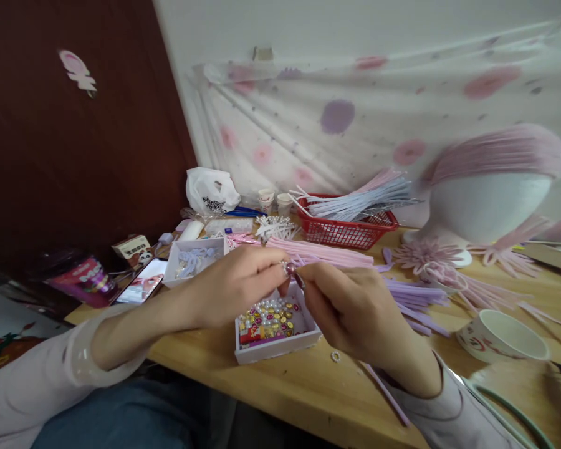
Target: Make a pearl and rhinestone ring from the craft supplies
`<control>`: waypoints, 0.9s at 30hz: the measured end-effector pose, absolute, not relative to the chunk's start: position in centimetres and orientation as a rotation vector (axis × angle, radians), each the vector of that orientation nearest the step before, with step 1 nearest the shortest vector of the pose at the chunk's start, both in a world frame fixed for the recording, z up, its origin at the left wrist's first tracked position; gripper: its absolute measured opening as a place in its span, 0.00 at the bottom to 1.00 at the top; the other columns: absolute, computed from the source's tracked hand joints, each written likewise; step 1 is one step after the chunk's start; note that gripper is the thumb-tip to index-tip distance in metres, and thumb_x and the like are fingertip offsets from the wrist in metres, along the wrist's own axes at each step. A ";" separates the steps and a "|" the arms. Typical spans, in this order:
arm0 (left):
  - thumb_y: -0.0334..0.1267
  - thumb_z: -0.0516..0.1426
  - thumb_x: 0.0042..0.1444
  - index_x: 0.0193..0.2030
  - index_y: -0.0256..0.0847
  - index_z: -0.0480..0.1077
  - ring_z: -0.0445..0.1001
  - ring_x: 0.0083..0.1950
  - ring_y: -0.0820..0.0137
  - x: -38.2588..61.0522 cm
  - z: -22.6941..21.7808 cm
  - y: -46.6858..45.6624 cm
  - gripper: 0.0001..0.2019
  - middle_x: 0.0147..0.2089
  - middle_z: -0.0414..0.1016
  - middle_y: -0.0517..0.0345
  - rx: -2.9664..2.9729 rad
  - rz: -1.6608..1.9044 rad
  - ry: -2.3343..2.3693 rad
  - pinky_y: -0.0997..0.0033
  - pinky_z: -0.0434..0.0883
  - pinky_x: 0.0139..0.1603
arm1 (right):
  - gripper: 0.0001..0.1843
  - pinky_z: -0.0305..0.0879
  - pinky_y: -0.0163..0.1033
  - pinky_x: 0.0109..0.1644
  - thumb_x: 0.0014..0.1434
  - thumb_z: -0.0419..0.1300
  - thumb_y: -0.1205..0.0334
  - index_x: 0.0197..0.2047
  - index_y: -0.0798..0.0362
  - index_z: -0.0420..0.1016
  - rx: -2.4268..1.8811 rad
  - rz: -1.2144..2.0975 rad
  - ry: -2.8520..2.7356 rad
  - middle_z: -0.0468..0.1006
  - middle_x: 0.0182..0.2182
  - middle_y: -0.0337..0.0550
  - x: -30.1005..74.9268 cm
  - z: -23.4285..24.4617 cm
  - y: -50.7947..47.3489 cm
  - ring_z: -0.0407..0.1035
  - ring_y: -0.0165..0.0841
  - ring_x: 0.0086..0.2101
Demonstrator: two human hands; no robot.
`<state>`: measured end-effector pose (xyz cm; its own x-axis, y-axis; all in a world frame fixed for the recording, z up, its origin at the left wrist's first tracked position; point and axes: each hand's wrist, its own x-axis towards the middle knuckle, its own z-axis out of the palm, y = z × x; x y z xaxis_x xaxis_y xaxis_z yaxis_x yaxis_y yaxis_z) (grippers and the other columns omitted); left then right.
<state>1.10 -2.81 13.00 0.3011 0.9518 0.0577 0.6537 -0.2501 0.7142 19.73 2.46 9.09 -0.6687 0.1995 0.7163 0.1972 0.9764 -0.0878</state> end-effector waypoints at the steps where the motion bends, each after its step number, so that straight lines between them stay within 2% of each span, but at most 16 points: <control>1: 0.38 0.43 0.59 0.24 0.44 0.56 0.51 0.15 0.74 1.2 13.2 -2.7 0.12 0.16 0.50 0.68 1.709 0.617 1.349 0.74 0.53 0.14 | 0.11 0.46 0.36 0.22 0.61 0.50 0.74 0.32 0.61 0.72 -0.257 -0.100 -2.328 0.63 0.16 0.34 19.7 9.0 2.3 0.53 0.26 0.17; 3: 0.38 0.43 0.55 0.23 0.45 0.54 0.42 0.13 0.75 1.3 13.4 -2.5 0.10 0.14 0.41 0.71 1.301 0.534 1.210 0.75 0.47 0.10 | 0.12 0.45 0.38 0.21 0.60 0.49 0.76 0.30 0.60 0.72 -0.228 -0.256 -2.335 0.64 0.15 0.35 19.6 8.9 2.2 0.53 0.28 0.17; 4: 0.39 0.43 0.55 0.23 0.45 0.54 0.41 0.12 0.76 1.3 13.4 -2.4 0.10 0.14 0.40 0.71 1.218 0.537 1.170 0.76 0.46 0.10 | 0.12 0.44 0.38 0.21 0.60 0.49 0.76 0.30 0.59 0.72 -0.229 -0.278 -2.334 0.64 0.15 0.35 19.6 8.8 2.2 0.53 0.28 0.16; 5: 0.39 0.44 0.56 0.23 0.44 0.55 0.44 0.13 0.76 1.2 13.3 -2.5 0.11 0.14 0.43 0.71 1.221 0.575 1.160 0.77 0.49 0.11 | 0.12 0.45 0.38 0.21 0.60 0.49 0.76 0.31 0.60 0.72 -0.242 -0.256 -2.331 0.64 0.15 0.35 19.7 8.8 2.3 0.54 0.28 0.16; 7: 0.41 0.48 0.60 0.27 0.42 0.60 0.56 0.17 0.77 1.1 13.1 -2.8 0.11 0.18 0.54 0.68 1.423 0.744 1.241 0.77 0.58 0.16 | 0.11 0.46 0.37 0.21 0.62 0.50 0.74 0.32 0.60 0.72 -0.284 -0.105 -2.319 0.65 0.16 0.34 19.8 8.8 2.7 0.54 0.27 0.17; 9: 0.40 0.51 0.61 0.37 0.41 0.64 0.67 0.28 0.74 0.9 12.8 -3.3 0.06 0.28 0.66 0.64 1.791 0.869 1.385 0.75 0.65 0.27 | 0.09 0.49 0.34 0.23 0.62 0.51 0.73 0.34 0.60 0.72 -0.315 0.088 -2.293 0.65 0.18 0.33 19.9 8.9 3.0 0.56 0.25 0.18; 11: 0.38 0.51 0.63 0.47 0.41 0.63 0.71 0.36 0.72 0.7 12.6 -3.6 0.08 0.38 0.72 0.61 2.168 0.871 1.494 0.72 0.66 0.34 | 0.08 0.50 0.31 0.24 0.62 0.52 0.73 0.34 0.59 0.71 -0.317 0.230 -2.271 0.64 0.19 0.32 20.1 9.2 3.1 0.56 0.23 0.19; 12: 0.37 0.49 0.63 0.48 0.41 0.63 0.71 0.38 0.71 0.7 12.5 -3.8 0.08 0.40 0.73 0.59 2.326 0.849 1.509 0.71 0.66 0.36 | 0.08 0.51 0.30 0.24 0.61 0.52 0.73 0.34 0.58 0.70 -0.310 0.270 -2.265 0.64 0.19 0.31 20.1 9.3 3.1 0.56 0.23 0.19; 15: 0.34 0.45 0.64 0.42 0.39 0.65 0.69 0.35 0.70 0.8 12.4 -3.7 0.08 0.35 0.72 0.59 2.586 0.826 1.493 0.70 0.62 0.34 | 0.07 0.50 0.29 0.23 0.61 0.52 0.73 0.34 0.56 0.69 -0.288 0.268 -2.274 0.62 0.18 0.29 20.1 9.5 2.9 0.54 0.22 0.18; 17: 0.34 0.46 0.63 0.36 0.40 0.64 0.67 0.32 0.71 1.0 12.4 -3.5 0.08 0.31 0.69 0.60 2.537 0.832 1.542 0.70 0.60 0.32 | 0.08 0.48 0.32 0.22 0.62 0.51 0.73 0.33 0.56 0.68 -0.285 0.154 -2.318 0.62 0.17 0.30 20.0 9.3 2.6 0.54 0.23 0.17; 21: 0.38 0.47 0.60 0.23 0.42 0.57 0.58 0.21 0.73 1.6 12.5 -2.7 0.13 0.19 0.57 0.65 1.796 0.735 1.509 0.72 0.57 0.23 | 0.11 0.44 0.37 0.21 0.62 0.48 0.74 0.31 0.57 0.69 -0.265 -0.232 -2.404 0.64 0.15 0.34 19.6 9.0 1.9 0.54 0.27 0.16; 24: 0.40 0.45 0.58 0.20 0.45 0.54 0.50 0.16 0.74 1.6 12.6 -2.4 0.15 0.14 0.45 0.69 1.353 0.627 1.310 0.72 0.58 0.18 | 0.12 0.44 0.38 0.22 0.62 0.48 0.75 0.31 0.56 0.68 -0.253 -0.306 -2.404 0.65 0.15 0.35 19.6 9.0 1.9 0.56 0.28 0.17; 25: 0.41 0.45 0.58 0.21 0.44 0.54 0.52 0.16 0.74 1.5 12.6 -2.4 0.15 0.14 0.47 0.69 1.378 0.647 1.305 0.72 0.59 0.19 | 0.11 0.44 0.38 0.22 0.62 0.48 0.74 0.31 0.56 0.68 -0.267 -0.248 -2.414 0.65 0.16 0.35 19.7 9.0 2.0 0.56 0.28 0.17; 27: 0.41 0.47 0.60 0.25 0.42 0.60 0.61 0.21 0.73 1.4 12.5 -2.6 0.13 0.18 0.58 0.66 1.668 0.746 1.424 0.71 0.63 0.25 | 0.10 0.45 0.36 0.23 0.63 0.48 0.73 0.33 0.56 0.68 -0.324 -0.055 -2.425 0.65 0.17 0.34 19.8 9.1 2.3 0.56 0.27 0.17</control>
<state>1.36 -2.61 12.53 0.1921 0.9794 -0.0627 0.5062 -0.0441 0.8613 19.79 2.28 9.06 -0.7373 0.2178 0.6395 0.2464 0.9681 -0.0456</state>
